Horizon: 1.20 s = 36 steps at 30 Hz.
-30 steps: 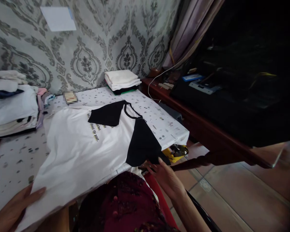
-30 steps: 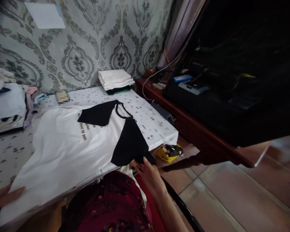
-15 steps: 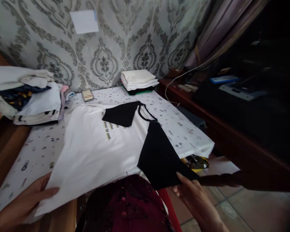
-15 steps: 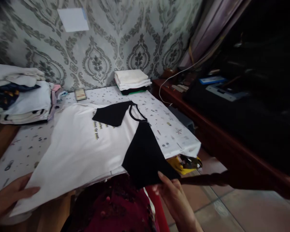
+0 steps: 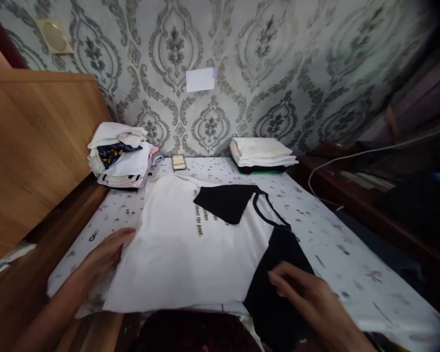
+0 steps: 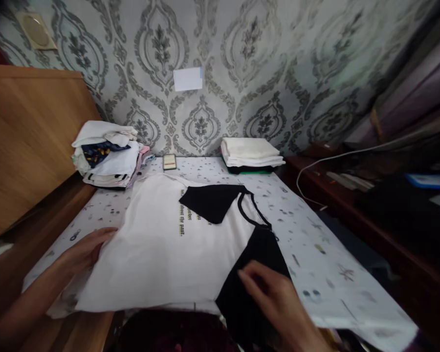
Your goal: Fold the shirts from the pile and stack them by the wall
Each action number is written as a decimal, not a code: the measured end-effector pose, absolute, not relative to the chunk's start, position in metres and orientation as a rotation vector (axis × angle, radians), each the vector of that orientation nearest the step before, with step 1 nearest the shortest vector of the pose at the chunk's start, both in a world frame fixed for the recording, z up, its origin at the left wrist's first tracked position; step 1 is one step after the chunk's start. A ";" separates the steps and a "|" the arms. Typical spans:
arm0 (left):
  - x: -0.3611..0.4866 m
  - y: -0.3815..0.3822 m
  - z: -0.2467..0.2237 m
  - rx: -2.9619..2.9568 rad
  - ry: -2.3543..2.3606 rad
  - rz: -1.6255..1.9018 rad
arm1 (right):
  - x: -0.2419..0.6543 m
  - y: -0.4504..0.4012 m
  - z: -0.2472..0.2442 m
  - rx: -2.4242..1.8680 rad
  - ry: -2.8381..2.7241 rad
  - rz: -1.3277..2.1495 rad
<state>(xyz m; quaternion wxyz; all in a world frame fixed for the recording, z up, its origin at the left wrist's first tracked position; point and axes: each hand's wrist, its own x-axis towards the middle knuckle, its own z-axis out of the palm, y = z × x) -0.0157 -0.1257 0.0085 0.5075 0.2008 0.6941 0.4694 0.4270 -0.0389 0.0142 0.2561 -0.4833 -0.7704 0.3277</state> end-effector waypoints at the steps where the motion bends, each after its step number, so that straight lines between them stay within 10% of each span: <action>1: -0.016 -0.117 0.009 0.471 1.625 1.170 | 0.403 -0.033 0.021 -1.161 -2.225 0.994; 8: -0.017 -0.074 0.015 0.351 1.662 1.338 | 0.257 -0.009 0.025 -0.264 -2.800 1.071; 25: -0.070 -0.012 0.026 1.572 2.594 0.414 | 0.173 -0.018 -0.027 0.133 -2.768 0.584; 36: -0.079 0.133 0.011 1.340 2.435 0.710 | 0.177 -0.011 -0.024 0.173 -2.804 0.574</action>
